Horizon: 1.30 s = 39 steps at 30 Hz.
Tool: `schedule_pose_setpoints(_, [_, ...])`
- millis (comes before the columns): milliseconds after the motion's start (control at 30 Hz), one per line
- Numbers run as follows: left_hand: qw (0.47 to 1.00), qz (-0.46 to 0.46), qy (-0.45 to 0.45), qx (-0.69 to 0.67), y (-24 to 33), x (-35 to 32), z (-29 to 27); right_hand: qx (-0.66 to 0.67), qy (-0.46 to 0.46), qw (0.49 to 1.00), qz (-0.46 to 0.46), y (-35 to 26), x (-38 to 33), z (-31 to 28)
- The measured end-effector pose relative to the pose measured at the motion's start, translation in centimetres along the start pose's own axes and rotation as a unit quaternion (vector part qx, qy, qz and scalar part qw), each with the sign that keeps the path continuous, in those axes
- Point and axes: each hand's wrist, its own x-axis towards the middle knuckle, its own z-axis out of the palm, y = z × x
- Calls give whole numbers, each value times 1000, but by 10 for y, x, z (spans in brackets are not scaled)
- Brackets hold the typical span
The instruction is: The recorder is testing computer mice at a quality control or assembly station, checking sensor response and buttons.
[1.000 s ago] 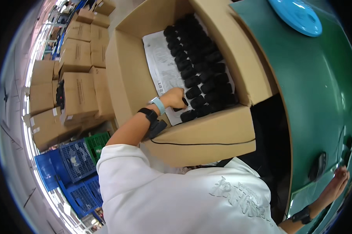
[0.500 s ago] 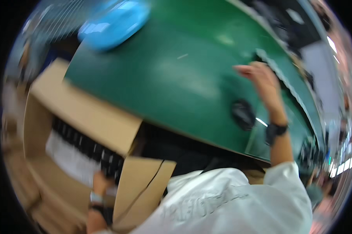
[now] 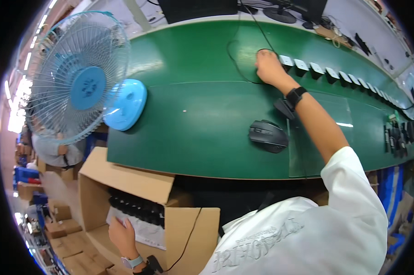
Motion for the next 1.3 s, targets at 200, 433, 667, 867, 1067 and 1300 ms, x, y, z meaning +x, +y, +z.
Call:
schedule_pose_setpoints(200, [860,158,-60,-482,160,10,-81,474,15,869,-141,-71,-76,-84])
schedule_pose_setpoints(433, [699,386,-79,-597,317,15,-25,661,-78,736,-124,-166,-188,-134])
schedule_pose_setpoints(667, [578,146,-358,-719,308,0,12,714,0,693,99,-143,-212,-109])
schedule_pose_setpoints(867, [644,260,-231,-681,303,6,17,714,-54,693,85,-162,-215,-96])
schedule_pose_setpoints(1067, [671,267,-206,-661,305,4,13,653,-41,749,101,-166,-209,-90])
schedule_pose_setpoints(1300, [665,251,-230,-665,305,0,11,587,26,807,54,-171,-209,-85])
